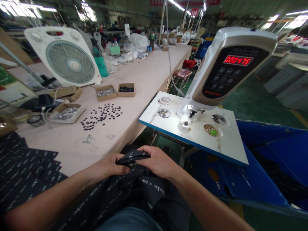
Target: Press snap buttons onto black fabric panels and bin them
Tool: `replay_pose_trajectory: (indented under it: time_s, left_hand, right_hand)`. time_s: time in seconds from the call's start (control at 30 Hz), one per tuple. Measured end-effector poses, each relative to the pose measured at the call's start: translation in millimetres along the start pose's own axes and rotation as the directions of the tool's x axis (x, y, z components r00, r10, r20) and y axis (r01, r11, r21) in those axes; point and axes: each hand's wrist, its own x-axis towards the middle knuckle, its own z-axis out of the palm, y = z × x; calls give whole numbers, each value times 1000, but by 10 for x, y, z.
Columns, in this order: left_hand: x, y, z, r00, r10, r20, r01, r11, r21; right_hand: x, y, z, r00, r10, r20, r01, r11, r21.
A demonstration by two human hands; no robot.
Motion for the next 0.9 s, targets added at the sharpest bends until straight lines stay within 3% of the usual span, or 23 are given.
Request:
replay_pose_trajectory:
  time_s: [0.17, 0.33, 0.43, 0.57, 0.7, 0.9]
  left_hand:
    - [-23, 44, -122, 993, -26, 115, 15, 995, 96]
    - [-6, 84, -232, 994, 8, 105, -26, 985, 173]
    - [15, 49, -227, 997, 28, 67, -39, 983, 177]
    - [26, -44, -145, 999, 7, -53, -4, 998, 67]
    - [3, -106, -80, 1000, -15, 4, 15, 996, -90]
    - [-7, -155, -109, 999, -30, 32, 35, 982, -187]
  right_hand:
    - [34, -37, 16, 999, 10, -49, -10, 1000, 13]
    - [31, -45, -45, 994, -11, 109, 21, 995, -95]
    - [30, -27, -57, 992, -5, 127, 30, 980, -195]
    - [41, -6, -11, 996, 19, 90, 0, 979, -206]
    - [46, -39, 27, 998, -16, 59, 25, 988, -151]
    - [93, -140, 30, 999, -17, 48, 23, 990, -136]
